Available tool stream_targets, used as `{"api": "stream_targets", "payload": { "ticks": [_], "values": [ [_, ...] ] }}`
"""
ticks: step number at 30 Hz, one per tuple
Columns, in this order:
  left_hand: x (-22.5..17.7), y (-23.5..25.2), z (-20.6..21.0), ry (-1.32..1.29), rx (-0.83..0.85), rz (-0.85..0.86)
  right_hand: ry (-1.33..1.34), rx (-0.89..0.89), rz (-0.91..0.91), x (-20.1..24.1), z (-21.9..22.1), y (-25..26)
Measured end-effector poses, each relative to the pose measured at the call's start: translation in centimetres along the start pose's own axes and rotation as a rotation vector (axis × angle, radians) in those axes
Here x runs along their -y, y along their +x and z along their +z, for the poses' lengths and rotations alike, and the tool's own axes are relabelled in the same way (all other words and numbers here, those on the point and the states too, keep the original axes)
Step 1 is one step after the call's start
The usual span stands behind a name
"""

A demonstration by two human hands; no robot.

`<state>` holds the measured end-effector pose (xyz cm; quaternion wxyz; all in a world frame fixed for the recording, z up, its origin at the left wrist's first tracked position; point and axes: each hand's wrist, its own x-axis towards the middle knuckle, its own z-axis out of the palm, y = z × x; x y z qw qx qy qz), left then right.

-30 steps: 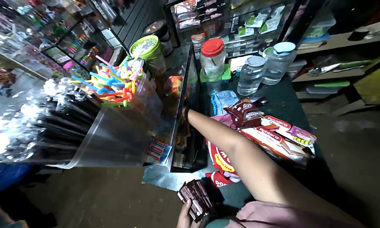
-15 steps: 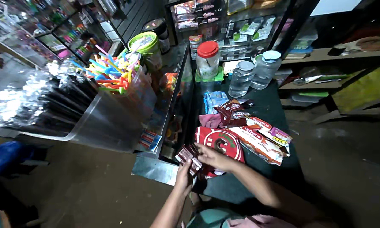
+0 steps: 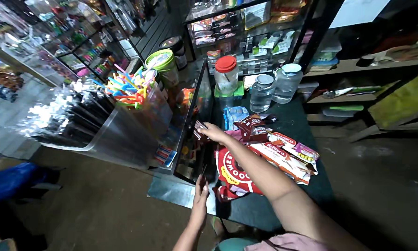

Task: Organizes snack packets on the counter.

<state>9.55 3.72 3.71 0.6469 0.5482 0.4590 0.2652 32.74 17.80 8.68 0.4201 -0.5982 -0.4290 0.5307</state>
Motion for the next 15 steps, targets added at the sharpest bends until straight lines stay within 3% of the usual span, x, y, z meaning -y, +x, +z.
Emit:
{"api": "stream_targets", "payload": {
  "ticks": [7, 11, 15],
  "values": [
    [5.3, -6.6, -3.5, 0.020, -0.092, -0.277, -0.377, -0.018, -0.003, 2.5, 2.6, 8.9],
    [8.7, -8.8, -5.1, -0.013, -0.132, -0.342, -0.687, 0.153, 0.004, 6.1, 3.3, 7.2],
    [9.5, -9.5, -5.9, -0.048, -0.162, -0.394, -0.357, 0.049, -0.008, 3.5, 4.3, 9.6]
  ]
}}
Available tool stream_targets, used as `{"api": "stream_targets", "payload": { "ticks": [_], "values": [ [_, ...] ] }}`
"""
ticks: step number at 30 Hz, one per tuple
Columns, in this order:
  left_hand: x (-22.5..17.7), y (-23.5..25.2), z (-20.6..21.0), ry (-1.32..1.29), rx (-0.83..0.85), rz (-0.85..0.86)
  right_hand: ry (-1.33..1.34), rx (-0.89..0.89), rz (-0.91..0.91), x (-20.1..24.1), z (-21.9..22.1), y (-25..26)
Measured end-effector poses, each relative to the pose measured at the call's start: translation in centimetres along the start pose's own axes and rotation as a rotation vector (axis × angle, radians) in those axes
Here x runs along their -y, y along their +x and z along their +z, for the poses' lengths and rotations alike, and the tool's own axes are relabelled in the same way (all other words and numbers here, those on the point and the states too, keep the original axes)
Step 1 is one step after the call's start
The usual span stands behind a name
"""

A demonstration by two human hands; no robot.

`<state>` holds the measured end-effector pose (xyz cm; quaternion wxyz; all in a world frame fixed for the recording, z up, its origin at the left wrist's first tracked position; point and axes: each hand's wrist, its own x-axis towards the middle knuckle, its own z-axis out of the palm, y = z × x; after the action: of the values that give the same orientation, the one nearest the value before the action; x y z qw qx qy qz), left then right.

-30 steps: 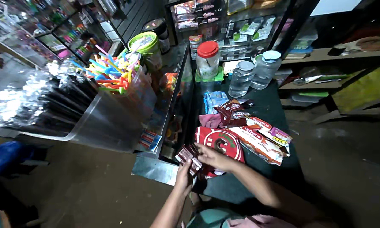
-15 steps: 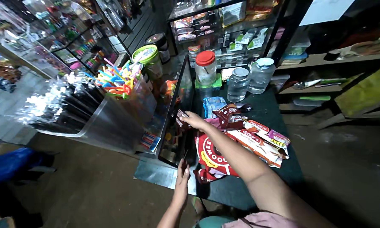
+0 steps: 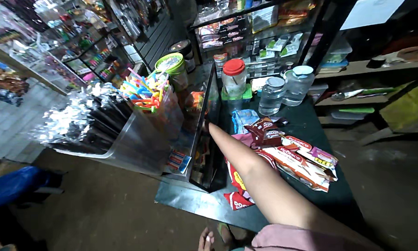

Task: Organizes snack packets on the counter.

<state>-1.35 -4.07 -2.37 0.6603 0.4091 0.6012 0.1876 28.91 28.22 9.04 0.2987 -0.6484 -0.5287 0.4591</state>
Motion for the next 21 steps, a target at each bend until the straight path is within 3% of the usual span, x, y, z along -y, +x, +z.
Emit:
{"api": "stream_targets", "payload": {
  "ticks": [4, 9, 10, 11, 12, 14, 17, 21],
  "values": [
    [0.0, 0.1, -0.5, -0.007, 0.009, -0.002, -0.114, 0.047, 0.088, 1.1, -0.1, -1.2],
    [0.1, 0.8, -1.2, -0.037, 0.003, -0.001, 0.369, -0.083, 0.340, 3.4, 0.9, -3.7],
    [0.1, 0.9, -1.3, -0.034, 0.000, 0.001, 0.417, -0.105, 0.306, 3.1, 1.1, -3.9],
    [0.1, 1.0, -1.4, -0.023, 0.002, 0.008, 0.419, -0.168, 0.159, 1.2, 2.3, -3.4],
    [0.1, 1.0, -1.4, -0.015, 0.003, 0.006, 0.384, -0.269, -0.041, -1.5, 3.9, -2.2],
    [-0.1, 0.9, -1.4, -0.001, 0.003, -0.017, 0.267, -0.206, 0.020, -1.2, 3.9, -2.3],
    [0.2, 1.0, -1.4, 0.006, 0.007, -0.032, -0.164, 0.024, 0.126, 0.2, 3.0, -3.2],
    [0.0, 1.2, -0.9, 0.027, 0.025, -0.036, -0.069, -0.028, 0.137, 0.4, 2.9, -3.7]
  ]
}}
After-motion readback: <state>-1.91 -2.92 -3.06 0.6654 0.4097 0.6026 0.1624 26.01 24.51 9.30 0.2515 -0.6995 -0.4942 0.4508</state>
